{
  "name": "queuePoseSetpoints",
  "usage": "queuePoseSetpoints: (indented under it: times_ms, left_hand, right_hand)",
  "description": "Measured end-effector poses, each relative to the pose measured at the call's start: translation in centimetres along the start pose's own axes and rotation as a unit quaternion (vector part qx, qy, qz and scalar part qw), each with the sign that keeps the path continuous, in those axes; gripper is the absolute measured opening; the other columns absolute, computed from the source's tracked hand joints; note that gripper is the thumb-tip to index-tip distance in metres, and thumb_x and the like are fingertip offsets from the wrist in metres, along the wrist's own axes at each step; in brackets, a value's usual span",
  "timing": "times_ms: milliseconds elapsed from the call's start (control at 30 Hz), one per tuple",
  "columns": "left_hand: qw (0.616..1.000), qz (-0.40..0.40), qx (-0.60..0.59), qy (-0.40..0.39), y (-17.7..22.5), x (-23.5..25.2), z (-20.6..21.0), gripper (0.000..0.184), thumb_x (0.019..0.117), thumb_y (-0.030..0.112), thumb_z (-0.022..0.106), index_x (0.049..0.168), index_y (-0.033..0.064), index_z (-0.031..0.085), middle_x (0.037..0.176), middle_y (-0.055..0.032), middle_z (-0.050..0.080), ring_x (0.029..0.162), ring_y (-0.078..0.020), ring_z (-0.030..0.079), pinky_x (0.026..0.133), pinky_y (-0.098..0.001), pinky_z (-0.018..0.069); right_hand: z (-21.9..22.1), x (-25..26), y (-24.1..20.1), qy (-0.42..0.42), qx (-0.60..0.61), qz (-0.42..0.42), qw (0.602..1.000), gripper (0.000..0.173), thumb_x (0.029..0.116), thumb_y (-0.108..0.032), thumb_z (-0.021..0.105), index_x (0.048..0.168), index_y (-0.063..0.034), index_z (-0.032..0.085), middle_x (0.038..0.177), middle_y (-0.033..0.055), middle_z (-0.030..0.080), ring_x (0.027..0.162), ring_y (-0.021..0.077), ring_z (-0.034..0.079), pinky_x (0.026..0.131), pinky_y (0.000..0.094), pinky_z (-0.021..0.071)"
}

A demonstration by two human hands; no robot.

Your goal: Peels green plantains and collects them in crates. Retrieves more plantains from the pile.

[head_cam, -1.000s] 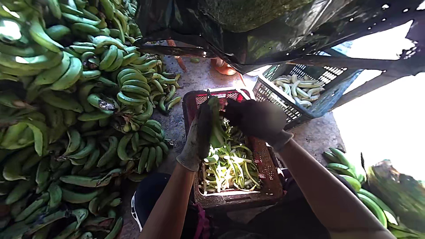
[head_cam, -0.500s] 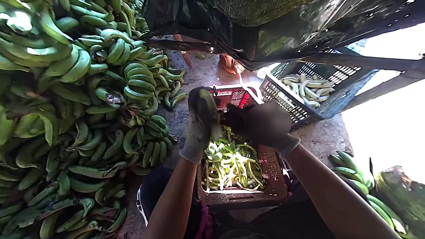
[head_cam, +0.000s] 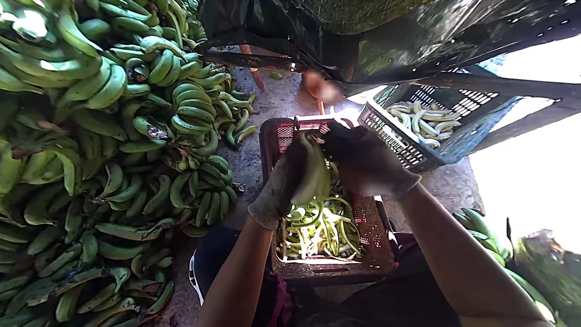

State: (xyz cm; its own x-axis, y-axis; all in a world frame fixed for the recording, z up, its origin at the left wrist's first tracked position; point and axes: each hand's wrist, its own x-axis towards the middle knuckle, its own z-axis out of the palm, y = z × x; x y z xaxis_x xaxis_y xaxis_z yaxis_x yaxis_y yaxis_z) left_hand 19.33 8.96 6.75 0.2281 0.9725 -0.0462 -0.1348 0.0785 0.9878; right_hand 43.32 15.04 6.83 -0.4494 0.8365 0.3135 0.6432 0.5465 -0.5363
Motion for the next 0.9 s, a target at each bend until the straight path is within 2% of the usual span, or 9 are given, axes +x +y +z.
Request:
queuePoseSetpoints:
  times_ms: [100,233,333,500,567,667,700,800,900]
  left_hand:
    - [0.997,-0.064,-0.015,-0.028,-0.2,0.4,0.3,0.041,0.1090,0.039,0.040,0.143,0.0190,0.052,0.105,-0.0032,0.068,0.085,-0.0111,0.066,0.073,-0.0298,0.0583]
    - [0.984,0.028,-0.123,0.128,-2.5,1.4,-1.5,0.039,0.1049,0.055,0.042,0.120,0.0246,0.062,0.089,0.0035,0.065,0.072,-0.0059,0.062,0.058,-0.0247,0.0538]
    - [0.965,0.090,-0.146,0.198,-2.2,1.8,-1.0,0.047,0.1042,0.057,0.043,0.143,0.0311,0.047,0.119,0.0022,0.067,0.094,-0.0104,0.067,0.074,-0.0327,0.0595]
    - [0.979,0.097,-0.149,0.100,-0.9,1.3,-0.3,0.044,0.1072,0.054,0.036,0.142,0.0314,0.050,0.120,0.0044,0.068,0.094,-0.0063,0.067,0.072,-0.0243,0.0571]
    - [0.989,0.059,-0.073,0.111,-0.7,1.1,-0.6,0.044,0.1072,0.055,0.034,0.130,0.0256,0.058,0.104,0.0037,0.067,0.086,-0.0042,0.065,0.070,-0.0241,0.0569]
    - [0.990,-0.002,0.121,0.072,-0.7,0.5,-0.6,0.043,0.1094,0.044,0.036,0.140,0.0191,0.054,0.111,-0.0058,0.065,0.091,-0.0125,0.063,0.076,-0.0348,0.0548]
    - [0.984,-0.013,0.174,0.031,-0.2,0.4,-0.1,0.044,0.1097,0.041,0.036,0.143,0.0162,0.051,0.113,-0.0097,0.065,0.094,-0.0158,0.063,0.079,-0.0389,0.0546]
    - [0.977,-0.036,0.192,-0.087,0.9,0.2,1.0,0.048,0.1101,0.044,0.032,0.144,0.0165,0.053,0.112,-0.0042,0.067,0.094,-0.0079,0.064,0.083,-0.0311,0.0549]
    - [0.991,-0.040,0.104,-0.080,-0.8,0.2,0.6,0.045,0.1095,0.043,0.035,0.140,0.0173,0.055,0.110,-0.0024,0.067,0.091,-0.0072,0.064,0.080,-0.0283,0.0555]
  right_hand:
    - [-0.2,0.3,0.1,-0.001,0.020,0.047,0.999,0.056,0.0983,-0.036,0.061,0.152,-0.0284,0.050,0.126,0.0090,0.068,0.115,0.0232,0.065,0.099,0.0510,0.0515]
    - [2.7,-1.8,-3.5,0.026,-0.044,-0.062,0.997,0.057,0.0894,-0.044,0.067,0.144,-0.0275,0.061,0.108,0.0074,0.072,0.097,0.0235,0.069,0.083,0.0491,0.0562]
    - [3.8,-2.3,-4.4,0.036,-0.072,-0.059,0.995,0.055,0.0919,-0.052,0.062,0.144,-0.0331,0.060,0.112,0.0082,0.072,0.100,0.0247,0.068,0.085,0.0485,0.0544]
    - [1.8,-1.4,-3.0,0.048,-0.046,-0.019,0.998,0.061,0.0943,-0.053,0.059,0.151,-0.0305,0.053,0.110,0.0104,0.068,0.098,0.0274,0.065,0.083,0.0509,0.0531]
    - [1.6,-1.3,-2.0,0.058,-0.068,-0.045,0.995,0.061,0.0930,-0.056,0.060,0.149,-0.0322,0.055,0.109,0.0098,0.070,0.097,0.0272,0.066,0.082,0.0511,0.0536]
    - [1.3,-0.8,-1.1,0.005,-0.026,0.004,1.000,0.058,0.0963,-0.047,0.060,0.152,-0.0320,0.051,0.123,0.0104,0.068,0.112,0.0291,0.064,0.094,0.0554,0.0516]
    - [0.8,-0.5,-0.9,-0.019,0.011,0.031,0.999,0.055,0.1004,-0.044,0.056,0.153,-0.0310,0.050,0.128,0.0092,0.067,0.117,0.0265,0.063,0.098,0.0538,0.0509]
    - [0.1,0.3,-0.1,-0.058,0.119,0.081,0.988,0.045,0.1083,-0.040,0.045,0.147,-0.0212,0.057,0.137,0.0015,0.065,0.125,0.0119,0.062,0.108,0.0408,0.0496]
    - [1.2,0.2,0.3,-0.050,0.139,0.108,0.983,0.046,0.1092,-0.038,0.042,0.148,-0.0164,0.055,0.141,-0.0013,0.063,0.128,0.0090,0.059,0.110,0.0371,0.0473]
